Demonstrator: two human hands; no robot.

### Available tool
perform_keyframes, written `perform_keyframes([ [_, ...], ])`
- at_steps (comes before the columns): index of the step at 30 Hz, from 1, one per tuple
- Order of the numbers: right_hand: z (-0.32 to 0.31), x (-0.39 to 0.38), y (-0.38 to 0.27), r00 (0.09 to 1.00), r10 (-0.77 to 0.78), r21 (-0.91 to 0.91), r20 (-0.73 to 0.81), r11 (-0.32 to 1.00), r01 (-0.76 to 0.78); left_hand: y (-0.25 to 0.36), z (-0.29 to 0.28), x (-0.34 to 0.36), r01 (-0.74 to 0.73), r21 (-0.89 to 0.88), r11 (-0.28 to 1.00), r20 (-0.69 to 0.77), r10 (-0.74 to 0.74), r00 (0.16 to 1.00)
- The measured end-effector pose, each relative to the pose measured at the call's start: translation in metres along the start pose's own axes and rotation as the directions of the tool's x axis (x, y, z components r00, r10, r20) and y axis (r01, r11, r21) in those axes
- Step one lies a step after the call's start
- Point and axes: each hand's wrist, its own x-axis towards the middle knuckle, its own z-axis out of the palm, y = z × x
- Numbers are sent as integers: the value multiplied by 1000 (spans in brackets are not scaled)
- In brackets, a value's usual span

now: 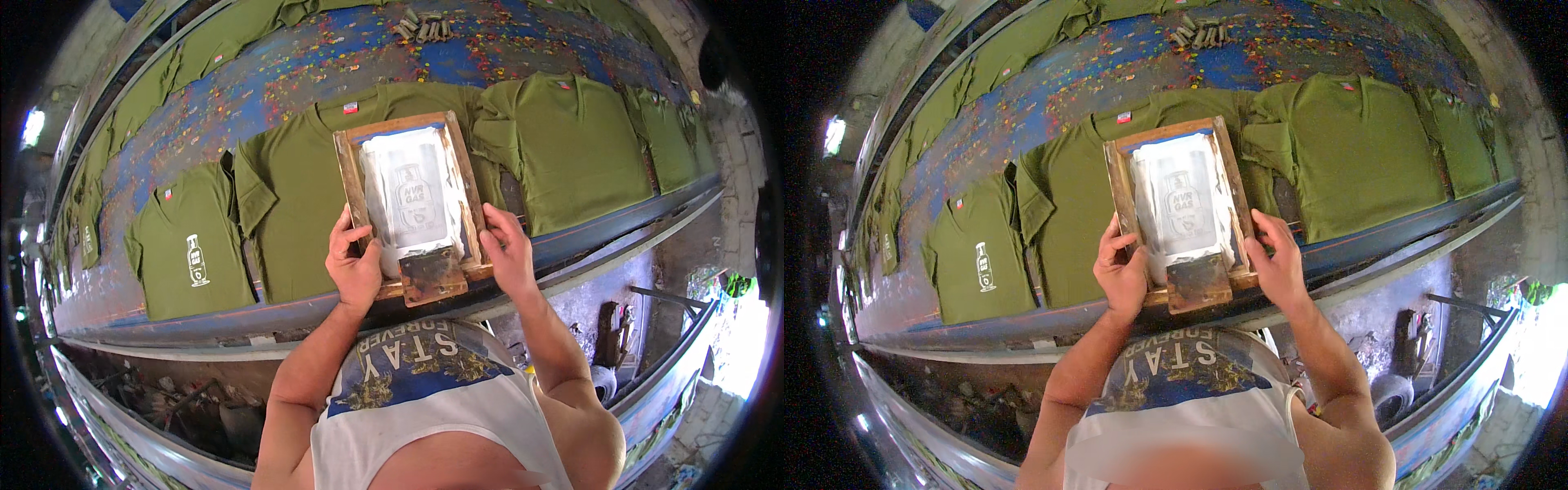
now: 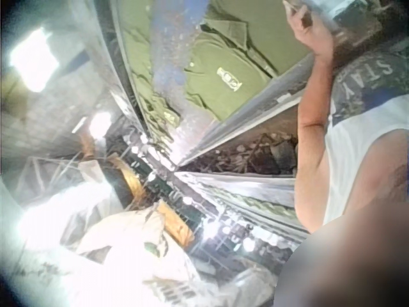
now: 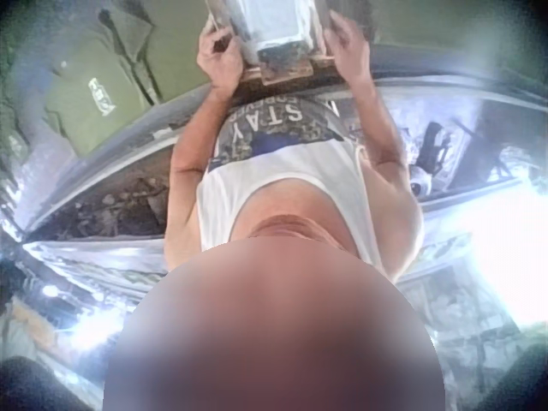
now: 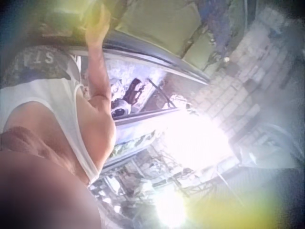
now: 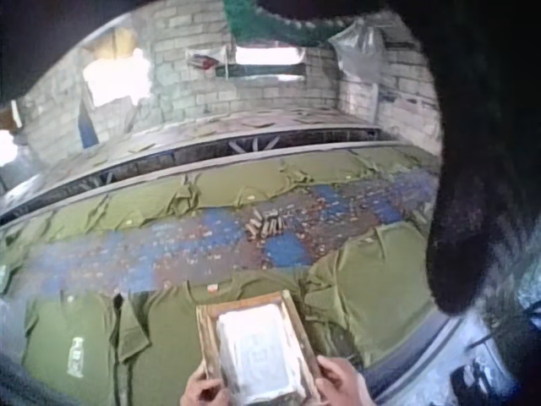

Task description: The person repeatedly screen prints a white logo onto olive green t-shirts. They pull ink across a screen, lift the screen to reveal the printed logo, fold the shirt, and place it aside. The process is repeated for multiple shirts.

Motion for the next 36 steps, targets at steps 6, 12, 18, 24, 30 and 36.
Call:
perform_keyframes([
  [6, -9, -25, -56, 795, -403, -140, 452, 849, 510, -2, -1, 0, 32, -16, 999, 0, -32, 1000],
  [12, 2, -16, -70, 768, -467, -212, 438, 777, 593, -5, 0, 2, -33, 23, 999, 20, 32, 999],
  [18, 10, 13, -72, 778, -400, -104, 484, 857, 505, -3, 2, 3, 33, -22, 999, 10, -33, 999],
  [24, -10, 6, -74, 785, -363, -42, 502, 897, 441, -7, 5, 4, 54, -122, 991, -22, -57, 998],
  [30, 9, -20, -65, 793, -405, -144, 455, 845, 515, 5, -5, 18, 127, -37, 991, 5, -127, 992],
  [36, 28, -3, -52, 787, -466, -201, 404, 794, 574, 29, -9, 31, 302, 77, 950, 38, -306, 951],
])
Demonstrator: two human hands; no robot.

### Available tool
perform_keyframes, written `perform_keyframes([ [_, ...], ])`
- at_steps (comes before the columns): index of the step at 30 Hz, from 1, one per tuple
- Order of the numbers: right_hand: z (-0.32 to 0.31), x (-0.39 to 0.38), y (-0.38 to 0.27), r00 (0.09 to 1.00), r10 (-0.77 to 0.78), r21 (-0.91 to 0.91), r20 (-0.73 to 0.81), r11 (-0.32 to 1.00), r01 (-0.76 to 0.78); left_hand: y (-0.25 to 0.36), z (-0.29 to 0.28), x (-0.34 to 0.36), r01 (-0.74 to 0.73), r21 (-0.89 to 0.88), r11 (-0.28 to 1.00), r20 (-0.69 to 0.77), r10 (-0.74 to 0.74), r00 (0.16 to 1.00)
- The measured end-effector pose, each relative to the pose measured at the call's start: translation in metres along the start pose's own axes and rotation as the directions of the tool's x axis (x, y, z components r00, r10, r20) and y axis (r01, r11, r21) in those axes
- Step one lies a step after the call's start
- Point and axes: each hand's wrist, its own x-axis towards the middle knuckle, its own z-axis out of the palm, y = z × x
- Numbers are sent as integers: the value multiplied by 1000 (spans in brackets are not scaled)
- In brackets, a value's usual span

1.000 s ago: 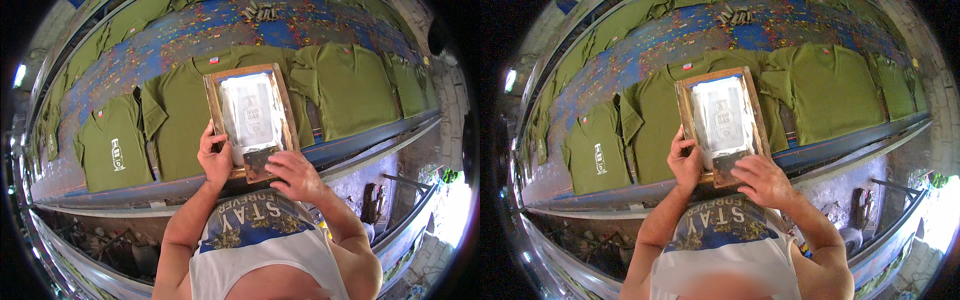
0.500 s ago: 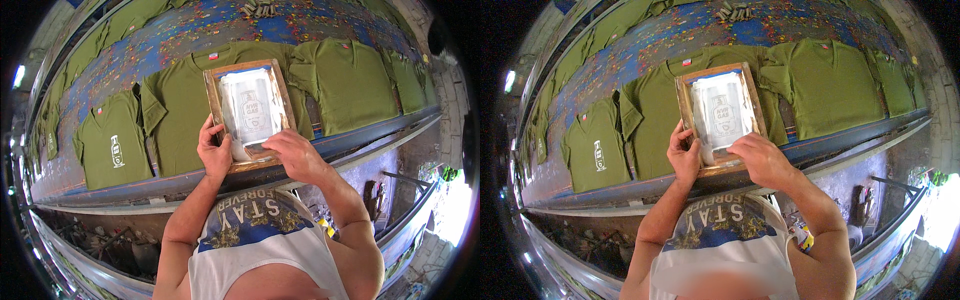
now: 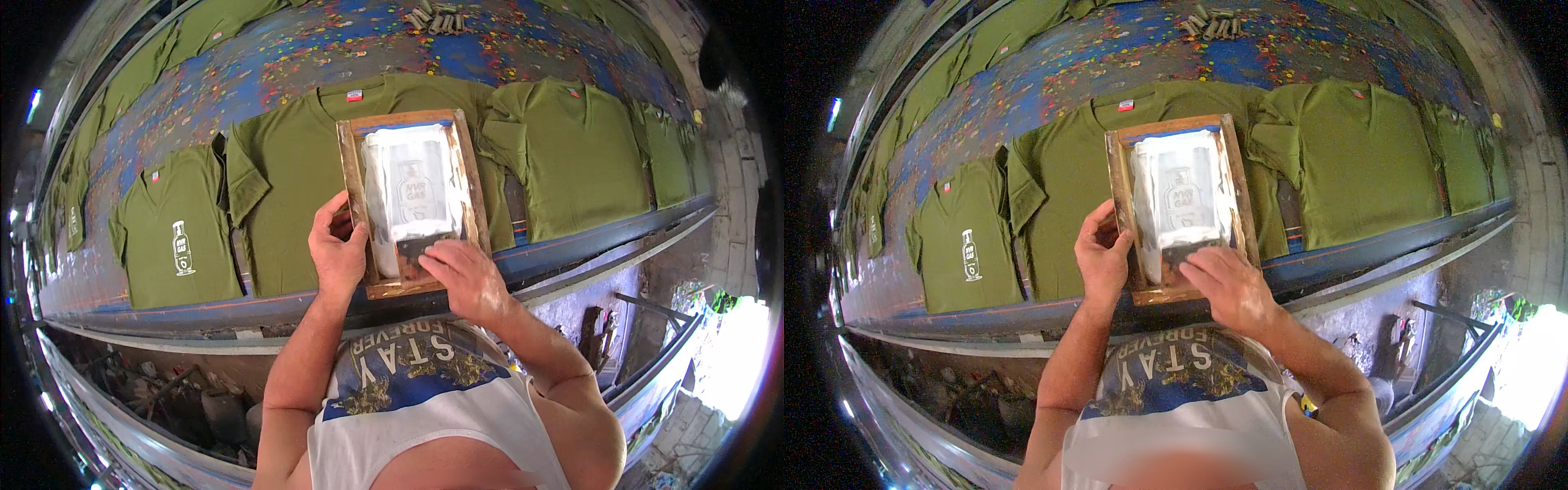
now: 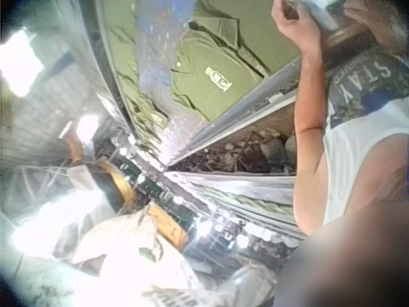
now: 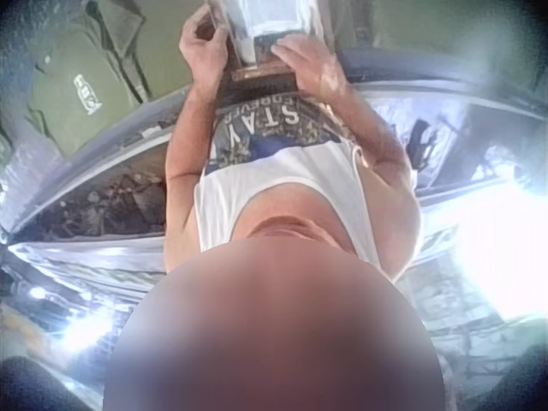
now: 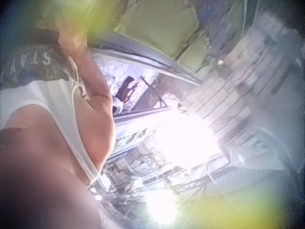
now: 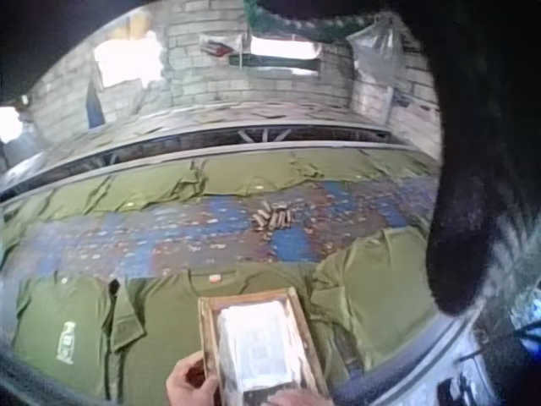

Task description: The person repeatedly screen prints a white logo onto olive green t-shirts. They pull ink across a screen, lift the screen to reveal the printed logo, fold the shirt, and place it aside. The process is repeated for multiple shirts.

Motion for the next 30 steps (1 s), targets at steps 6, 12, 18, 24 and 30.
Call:
perform_keyframes([
  [6, -1, 70, 60, 996, -70, -59, -47, 996, 68, 17, 2, 7, 81, 40, 996, 3, -82, 997],
  [12, -22, 138, 97, 999, -15, 1, -45, 1000, 15, 23, -4, 11, 172, 111, 979, 5, -173, 985],
  [18, -29, 148, 104, 998, -56, 20, 43, 998, 55, 15, -6, 11, 185, 65, 981, -7, -185, 983],
  [24, -30, 81, 57, 987, -71, 50, 144, 997, 64, 17, -8, 14, 201, 48, 978, 18, -202, 979],
  [30, -32, 24, 2, 974, -50, 84, 223, 996, 31, 17, -10, 14, 179, 71, 981, 19, -181, 983],
])
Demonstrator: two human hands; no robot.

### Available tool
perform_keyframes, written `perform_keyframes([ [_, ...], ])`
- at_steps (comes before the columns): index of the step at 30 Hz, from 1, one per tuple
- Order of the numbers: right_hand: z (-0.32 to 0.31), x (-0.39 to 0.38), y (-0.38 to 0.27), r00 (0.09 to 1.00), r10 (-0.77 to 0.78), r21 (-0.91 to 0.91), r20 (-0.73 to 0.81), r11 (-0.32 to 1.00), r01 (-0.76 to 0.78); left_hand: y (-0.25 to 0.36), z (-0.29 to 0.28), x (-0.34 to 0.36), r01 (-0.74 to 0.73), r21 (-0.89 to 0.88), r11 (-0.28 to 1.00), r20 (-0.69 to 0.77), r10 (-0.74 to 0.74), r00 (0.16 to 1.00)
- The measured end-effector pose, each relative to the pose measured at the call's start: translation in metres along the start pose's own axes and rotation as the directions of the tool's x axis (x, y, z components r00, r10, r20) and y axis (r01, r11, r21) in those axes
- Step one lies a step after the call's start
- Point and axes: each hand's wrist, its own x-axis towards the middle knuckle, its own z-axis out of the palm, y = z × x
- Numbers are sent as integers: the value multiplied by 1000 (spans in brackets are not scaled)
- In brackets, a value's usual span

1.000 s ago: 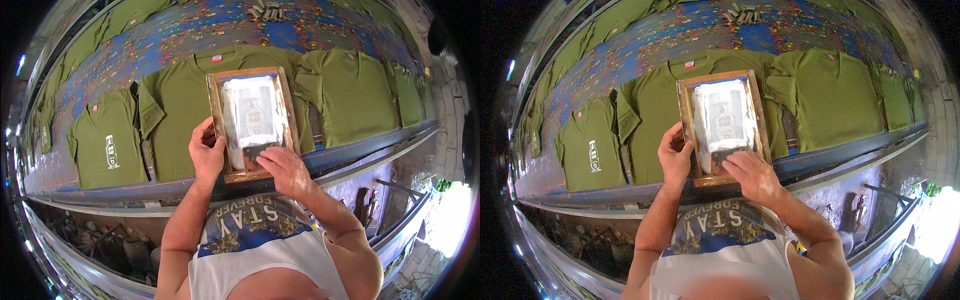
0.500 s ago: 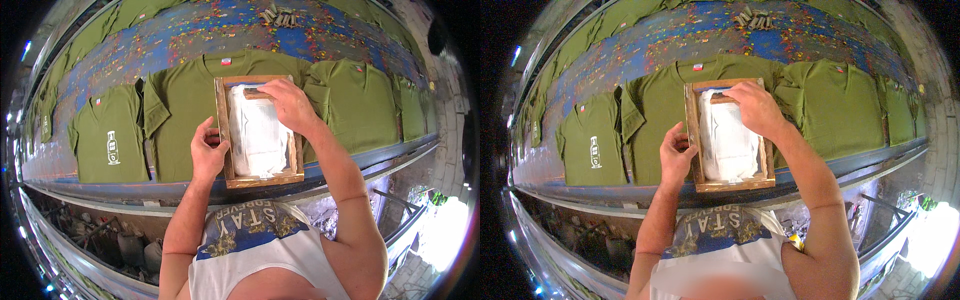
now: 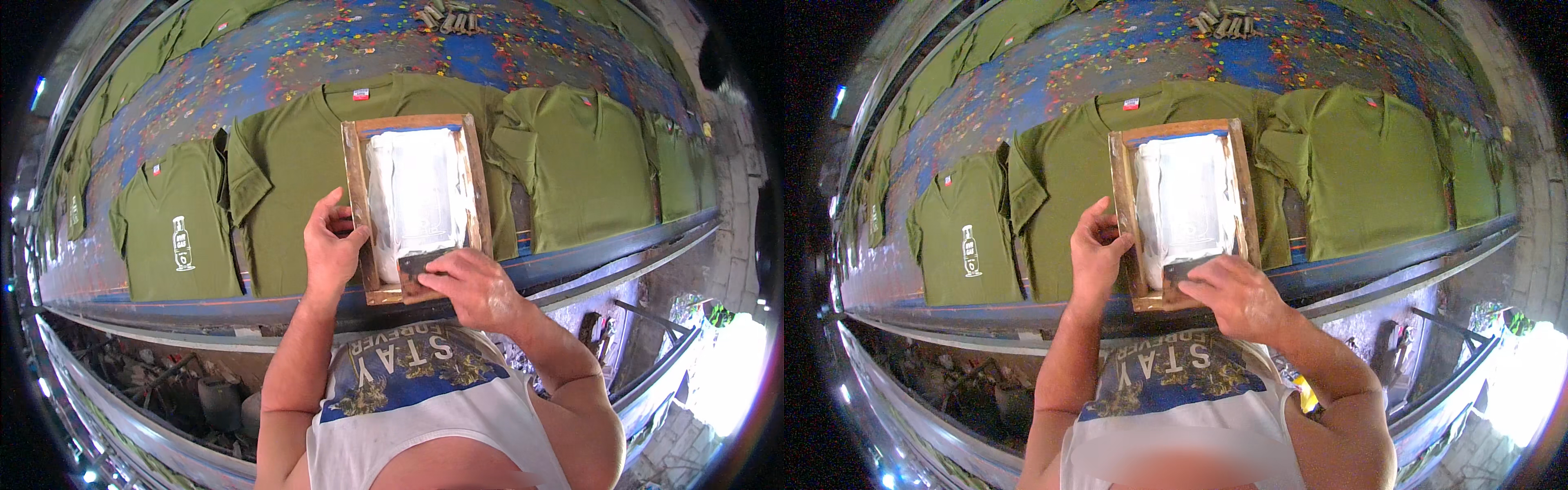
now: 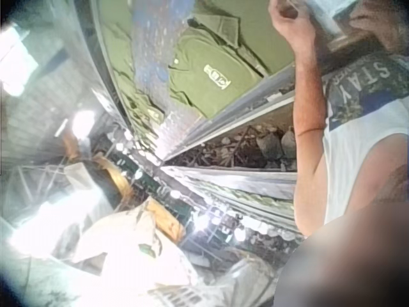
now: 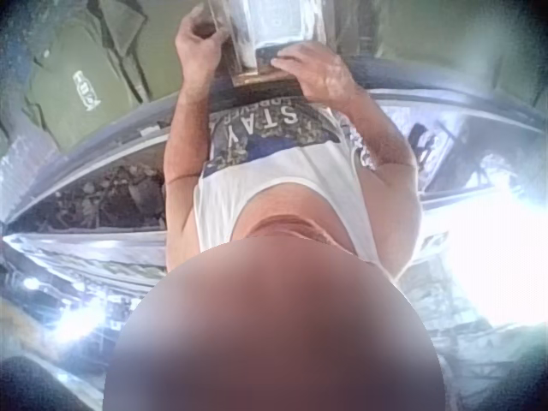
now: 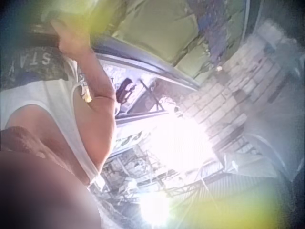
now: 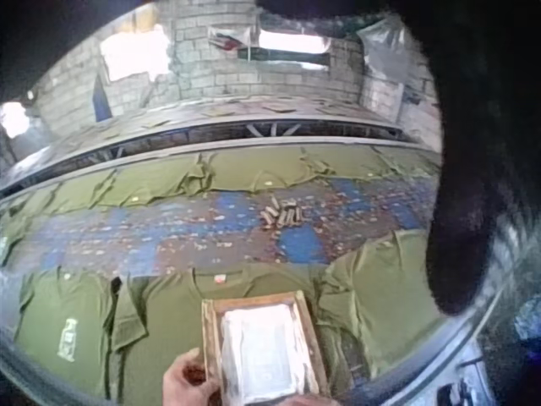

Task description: The person repeatedly screen prints a white logo onto olive green t-shirts. They pull ink across a screen, lift the screen to reveal the printed logo, fold the shirt, and place it aside. The process is repeated for multiple shirts.

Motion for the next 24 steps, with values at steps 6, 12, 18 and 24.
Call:
perform_keyframes([
  [6, -27, 29, 39, 996, -38, 15, 79, 999, 37, 0, 1, 4, -4, 11, 1000, 0, 4, 1000],
  [12, -42, 119, 101, 990, -13, -95, -139, 996, 0, 6, 2, 5, 34, 56, 998, -12, -34, 999],
  [18, -30, 108, 98, 993, -42, -125, -107, 992, 29, 0, 3, 6, 28, 67, 997, -17, -27, 999],
  [24, -5, 22, 25, 998, -56, -89, -34, 995, 53, -4, -2, 8, 0, 93, 996, 14, -1, 1000],
])
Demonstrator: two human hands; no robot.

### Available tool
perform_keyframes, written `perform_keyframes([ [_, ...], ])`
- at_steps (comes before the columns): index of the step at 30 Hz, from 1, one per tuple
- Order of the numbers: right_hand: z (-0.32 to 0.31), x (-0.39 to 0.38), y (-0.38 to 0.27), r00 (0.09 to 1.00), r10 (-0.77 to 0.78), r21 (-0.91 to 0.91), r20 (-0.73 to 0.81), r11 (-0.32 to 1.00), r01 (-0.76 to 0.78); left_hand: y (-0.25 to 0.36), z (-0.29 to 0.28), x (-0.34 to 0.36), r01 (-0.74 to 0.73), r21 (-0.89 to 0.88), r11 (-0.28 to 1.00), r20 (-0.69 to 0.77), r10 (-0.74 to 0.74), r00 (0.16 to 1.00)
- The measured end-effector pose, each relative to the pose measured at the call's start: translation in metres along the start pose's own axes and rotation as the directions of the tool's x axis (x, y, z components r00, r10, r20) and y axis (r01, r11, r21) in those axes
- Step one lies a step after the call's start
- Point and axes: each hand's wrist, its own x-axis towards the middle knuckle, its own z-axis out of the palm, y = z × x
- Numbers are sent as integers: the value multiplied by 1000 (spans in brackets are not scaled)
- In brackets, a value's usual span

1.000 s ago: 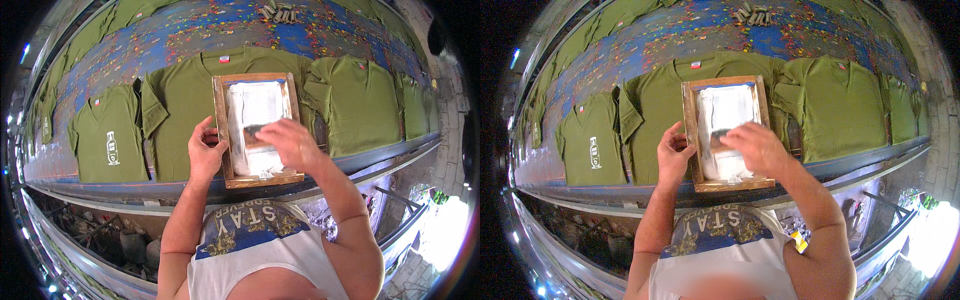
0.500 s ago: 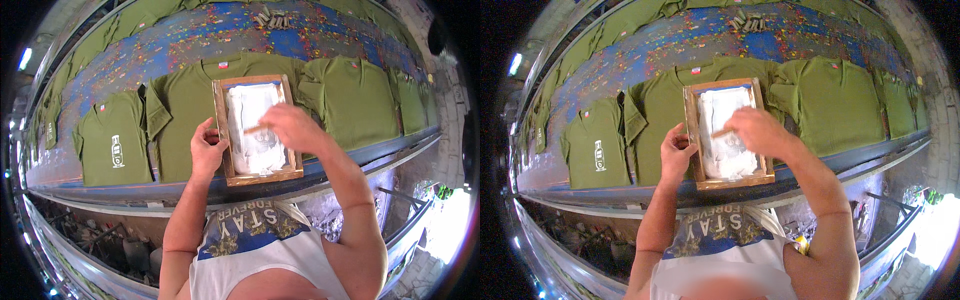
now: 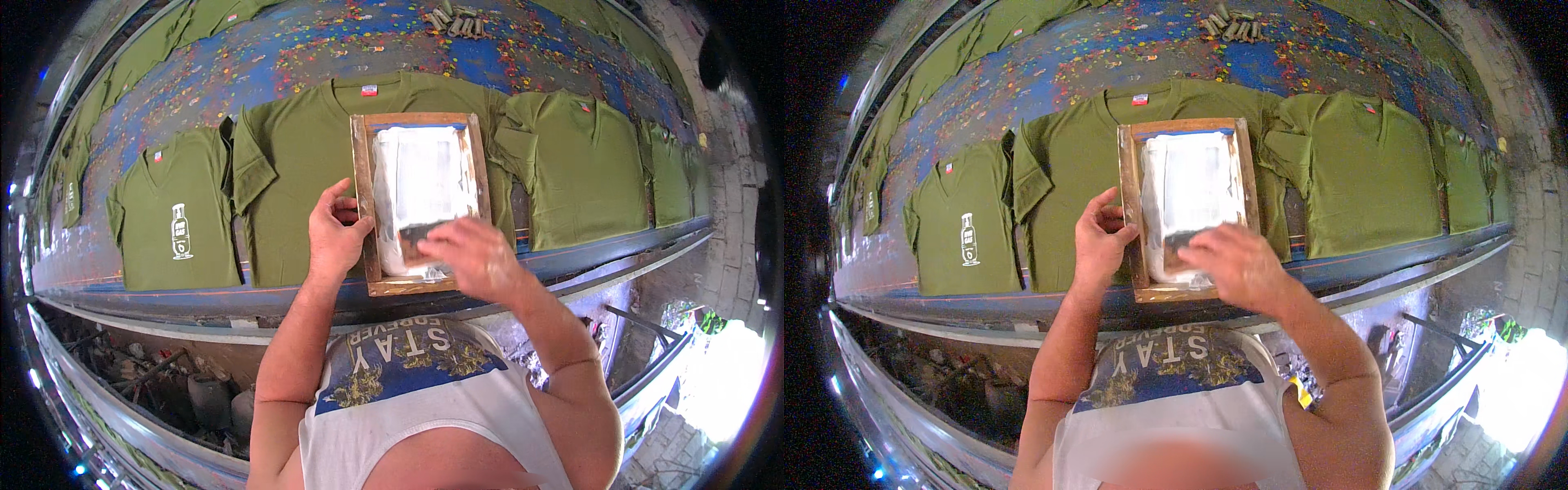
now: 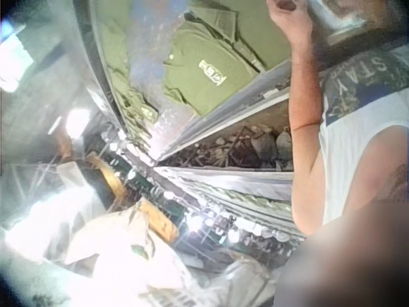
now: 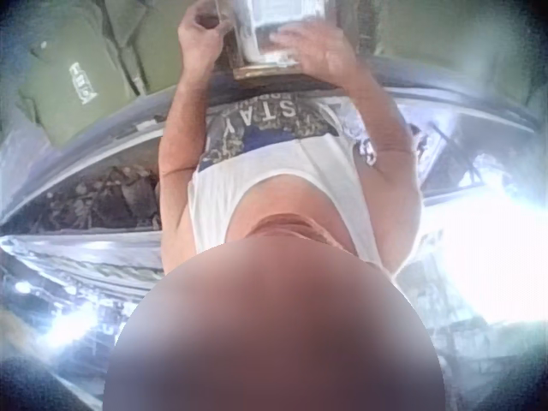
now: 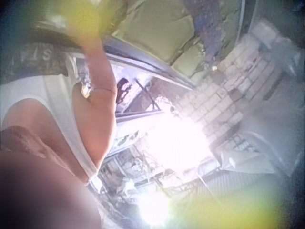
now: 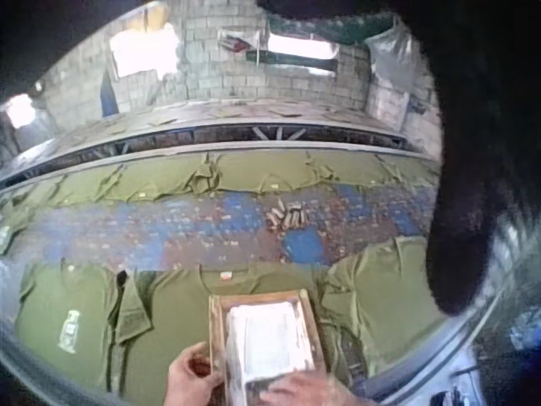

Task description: The person repeatedly screen prints a white logo onto olive green t-shirts. They pull ink across a screen, lift the screen to reveal the printed logo, fold the shirt, and place it aside. The process is repeated for multiple shirts.

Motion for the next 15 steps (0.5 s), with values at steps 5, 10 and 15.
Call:
perform_keyframes([
  [5, -9, -16, -27, 995, 22, 76, 98, 997, -29, 2, -1, -1, 0, -39, 999, 6, 0, 1000],
  [10, -33, 35, 36, 990, 47, 156, 132, 985, -68, 2, 0, 0, 8, -9, 1000, -5, -8, 1000],
  [15, -28, 98, 88, 986, 98, 36, -133, 995, -94, -1, 2, 2, 16, -22, 1000, -15, -16, 1000],
])
